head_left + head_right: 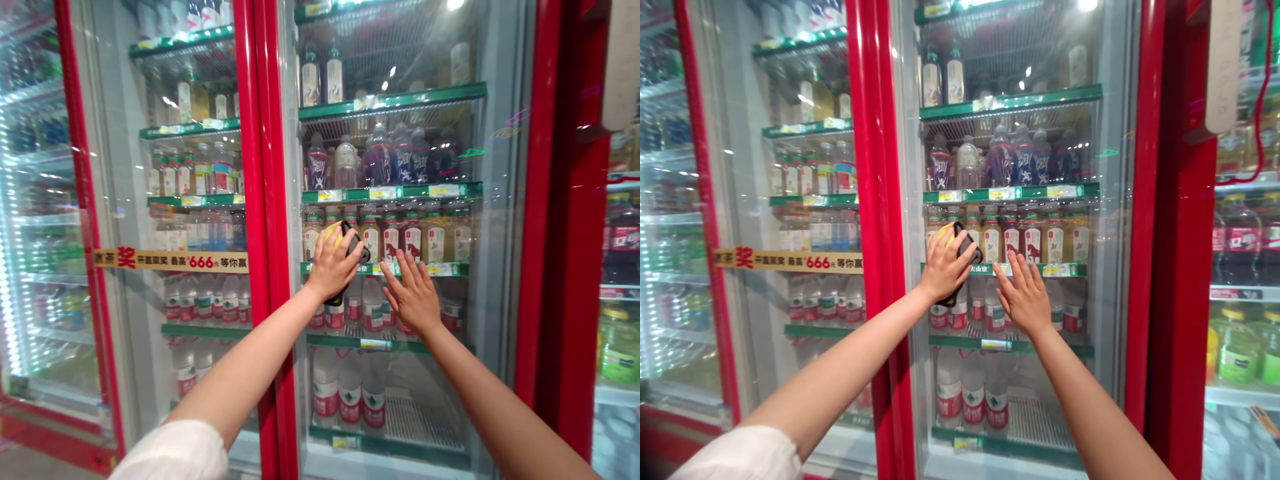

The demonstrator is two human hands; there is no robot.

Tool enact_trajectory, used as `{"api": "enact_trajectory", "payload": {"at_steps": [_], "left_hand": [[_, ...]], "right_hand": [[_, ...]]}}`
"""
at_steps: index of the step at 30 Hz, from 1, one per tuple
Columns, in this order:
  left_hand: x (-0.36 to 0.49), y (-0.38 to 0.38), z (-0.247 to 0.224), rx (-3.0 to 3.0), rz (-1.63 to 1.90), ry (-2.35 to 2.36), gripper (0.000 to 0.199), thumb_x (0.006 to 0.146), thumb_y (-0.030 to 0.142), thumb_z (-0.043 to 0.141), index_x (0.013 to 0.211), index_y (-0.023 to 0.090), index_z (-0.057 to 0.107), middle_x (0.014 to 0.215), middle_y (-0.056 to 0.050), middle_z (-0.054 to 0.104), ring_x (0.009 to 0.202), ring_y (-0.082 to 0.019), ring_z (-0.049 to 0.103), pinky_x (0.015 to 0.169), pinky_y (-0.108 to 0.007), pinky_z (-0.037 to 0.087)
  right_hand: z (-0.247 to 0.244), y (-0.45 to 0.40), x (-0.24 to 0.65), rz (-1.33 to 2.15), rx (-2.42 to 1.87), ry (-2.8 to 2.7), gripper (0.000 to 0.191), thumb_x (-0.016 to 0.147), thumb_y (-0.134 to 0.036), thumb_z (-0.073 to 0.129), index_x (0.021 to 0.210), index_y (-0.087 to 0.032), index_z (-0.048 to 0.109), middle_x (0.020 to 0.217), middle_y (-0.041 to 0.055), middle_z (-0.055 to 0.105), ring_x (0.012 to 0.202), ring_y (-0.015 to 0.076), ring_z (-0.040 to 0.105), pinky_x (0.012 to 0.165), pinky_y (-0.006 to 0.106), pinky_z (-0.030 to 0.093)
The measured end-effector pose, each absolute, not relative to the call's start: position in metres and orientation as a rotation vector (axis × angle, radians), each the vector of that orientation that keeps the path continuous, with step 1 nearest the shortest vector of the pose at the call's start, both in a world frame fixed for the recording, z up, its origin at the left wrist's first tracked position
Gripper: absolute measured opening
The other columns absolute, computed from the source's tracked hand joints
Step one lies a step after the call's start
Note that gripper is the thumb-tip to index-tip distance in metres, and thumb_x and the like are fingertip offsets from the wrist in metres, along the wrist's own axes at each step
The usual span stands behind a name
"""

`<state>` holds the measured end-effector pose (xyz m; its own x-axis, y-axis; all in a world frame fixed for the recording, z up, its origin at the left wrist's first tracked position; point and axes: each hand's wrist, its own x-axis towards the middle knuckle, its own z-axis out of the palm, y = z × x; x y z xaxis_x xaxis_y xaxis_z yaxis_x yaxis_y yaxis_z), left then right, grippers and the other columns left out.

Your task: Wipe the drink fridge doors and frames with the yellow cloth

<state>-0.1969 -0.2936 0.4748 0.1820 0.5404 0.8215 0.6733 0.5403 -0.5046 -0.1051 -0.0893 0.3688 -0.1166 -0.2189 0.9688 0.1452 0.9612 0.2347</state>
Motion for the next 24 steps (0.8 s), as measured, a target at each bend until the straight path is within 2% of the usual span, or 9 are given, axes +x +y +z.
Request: {"api": "enact_trajectory", "payload": {"at_steps": [4, 7, 10, 13, 18, 21, 24], "left_hand": [[-0.203, -0.304, 0.489, -0.867, -0.332, -1.510, 0.043, 0.096, 0.031, 0.054, 0.138, 0.027, 0.060, 0.157, -0.011, 0.049, 0.152, -0.033, 0.032, 0.125, -0.062, 0.021], [-0.193, -0.276, 0.524, -0.671, -0.513, -1.479, 0.045, 0.096, 0.027, 0.052, 0.140, 0.023, 0.059, 0.157, -0.015, 0.047, 0.151, -0.035, 0.033, 0.124, -0.061, 0.023], [-0.179, -0.241, 0.546, -0.763, -0.499, -1.446, 0.046, 0.094, 0.025, 0.053, 0.140, 0.025, 0.059, 0.158, -0.013, 0.047, 0.151, -0.035, 0.033, 0.125, -0.061, 0.020], [-0.175, -0.230, 0.539, -0.959, -0.361, -1.422, 0.045, 0.095, 0.027, 0.053, 0.139, 0.028, 0.059, 0.159, -0.009, 0.047, 0.152, -0.033, 0.032, 0.126, -0.061, 0.017], [-0.191, -0.268, 0.503, -1.217, -0.111, -1.396, 0.041, 0.095, 0.028, 0.053, 0.135, 0.032, 0.062, 0.154, -0.006, 0.053, 0.151, -0.030, 0.035, 0.126, -0.061, 0.016], [-0.197, -0.280, 0.503, -1.077, -0.248, -1.422, 0.045, 0.091, 0.027, 0.058, 0.136, 0.032, 0.061, 0.155, -0.008, 0.052, 0.151, -0.031, 0.034, 0.126, -0.062, 0.016], [-0.188, -0.260, 0.525, -0.818, -0.487, -1.420, 0.048, 0.090, 0.024, 0.059, 0.138, 0.027, 0.060, 0.156, -0.012, 0.048, 0.151, -0.035, 0.033, 0.126, -0.063, 0.017]], "right_hand": [[0.370, -0.091, -0.105, -0.291, 0.052, -1.674, 0.074, 0.097, -0.029, 0.062, 0.162, -0.033, 0.027, 0.172, 0.0091, 0.011, 0.157, 0.0288, 0.022, 0.126, 0.050, 0.022], [0.371, -0.092, -0.106, -0.273, 0.057, -1.672, 0.072, 0.097, -0.028, 0.061, 0.161, -0.032, 0.029, 0.172, 0.0086, 0.013, 0.157, 0.0290, 0.024, 0.126, 0.050, 0.022], [0.371, -0.091, -0.107, -0.267, 0.069, -1.667, 0.071, 0.097, -0.027, 0.059, 0.161, -0.032, 0.029, 0.172, 0.0083, 0.015, 0.156, 0.0287, 0.026, 0.126, 0.050, 0.022], [0.370, -0.090, -0.108, -0.271, 0.072, -1.678, 0.069, 0.098, -0.027, 0.058, 0.161, -0.031, 0.031, 0.172, 0.0090, 0.015, 0.156, 0.0285, 0.026, 0.126, 0.050, 0.022], [0.372, -0.088, -0.107, -0.279, 0.065, -1.704, 0.068, 0.098, -0.027, 0.058, 0.161, -0.030, 0.031, 0.171, 0.0102, 0.018, 0.157, 0.0290, 0.024, 0.126, 0.051, 0.023], [0.373, -0.089, -0.107, -0.274, 0.067, -1.711, 0.071, 0.098, -0.026, 0.057, 0.162, -0.031, 0.028, 0.171, 0.0099, 0.020, 0.157, 0.0286, 0.024, 0.126, 0.051, 0.023], [0.374, -0.089, -0.107, -0.273, 0.063, -1.708, 0.067, 0.098, -0.025, 0.055, 0.161, -0.030, 0.032, 0.170, 0.0106, 0.022, 0.156, 0.0282, 0.026, 0.126, 0.051, 0.023]]}}
